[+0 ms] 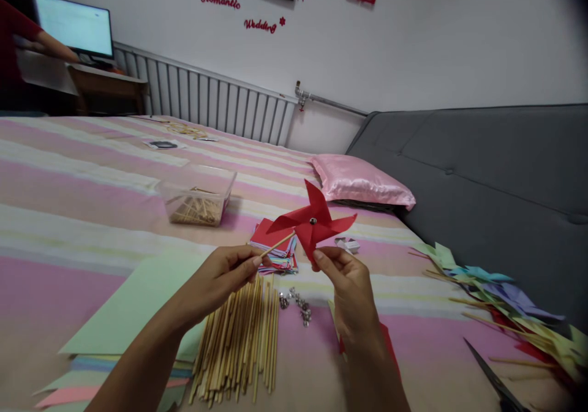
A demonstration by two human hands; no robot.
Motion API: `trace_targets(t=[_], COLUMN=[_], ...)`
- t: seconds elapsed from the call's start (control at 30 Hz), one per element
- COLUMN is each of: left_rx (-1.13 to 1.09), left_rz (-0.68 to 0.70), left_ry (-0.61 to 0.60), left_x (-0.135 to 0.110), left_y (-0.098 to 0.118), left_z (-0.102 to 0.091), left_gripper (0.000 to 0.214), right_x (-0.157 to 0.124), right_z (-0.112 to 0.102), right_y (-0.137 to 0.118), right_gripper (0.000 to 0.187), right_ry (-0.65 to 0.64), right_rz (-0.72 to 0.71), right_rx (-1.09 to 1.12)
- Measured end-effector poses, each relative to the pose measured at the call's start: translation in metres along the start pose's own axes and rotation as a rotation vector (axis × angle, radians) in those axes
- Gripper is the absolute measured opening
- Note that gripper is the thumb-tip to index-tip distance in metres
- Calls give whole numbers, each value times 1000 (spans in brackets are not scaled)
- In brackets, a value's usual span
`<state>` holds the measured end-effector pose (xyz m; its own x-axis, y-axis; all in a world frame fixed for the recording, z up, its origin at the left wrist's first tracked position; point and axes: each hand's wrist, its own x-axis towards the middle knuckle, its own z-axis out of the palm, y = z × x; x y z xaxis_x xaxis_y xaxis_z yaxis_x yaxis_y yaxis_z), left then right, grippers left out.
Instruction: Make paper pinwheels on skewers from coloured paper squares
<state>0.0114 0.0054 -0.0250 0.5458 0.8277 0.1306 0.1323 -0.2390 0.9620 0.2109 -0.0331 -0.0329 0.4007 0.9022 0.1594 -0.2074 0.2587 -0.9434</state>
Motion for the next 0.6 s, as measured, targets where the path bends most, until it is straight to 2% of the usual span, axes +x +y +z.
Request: trace_targets(t=[0.13,0.23,0.43,0.6], left_rx=[-9,0,76,96], left_rz=[4,2,-18,-41], left_ry=[-4,2,13,-13], left_x=[0,0,0,0], left_y=[1,0,-4,-3], left_z=[2,0,-5,-3], left_gripper=[32,32,33,33], right_x=[-3,-2,3,8], right_z=[4,4,-8,-17], right_y=[2,2,-7,-8], right_gripper=[22,25,36,29], right_ry=[-60,-45,124,247], right_rz=[35,9,-153,-165], right_rx=[-14,13,175,171])
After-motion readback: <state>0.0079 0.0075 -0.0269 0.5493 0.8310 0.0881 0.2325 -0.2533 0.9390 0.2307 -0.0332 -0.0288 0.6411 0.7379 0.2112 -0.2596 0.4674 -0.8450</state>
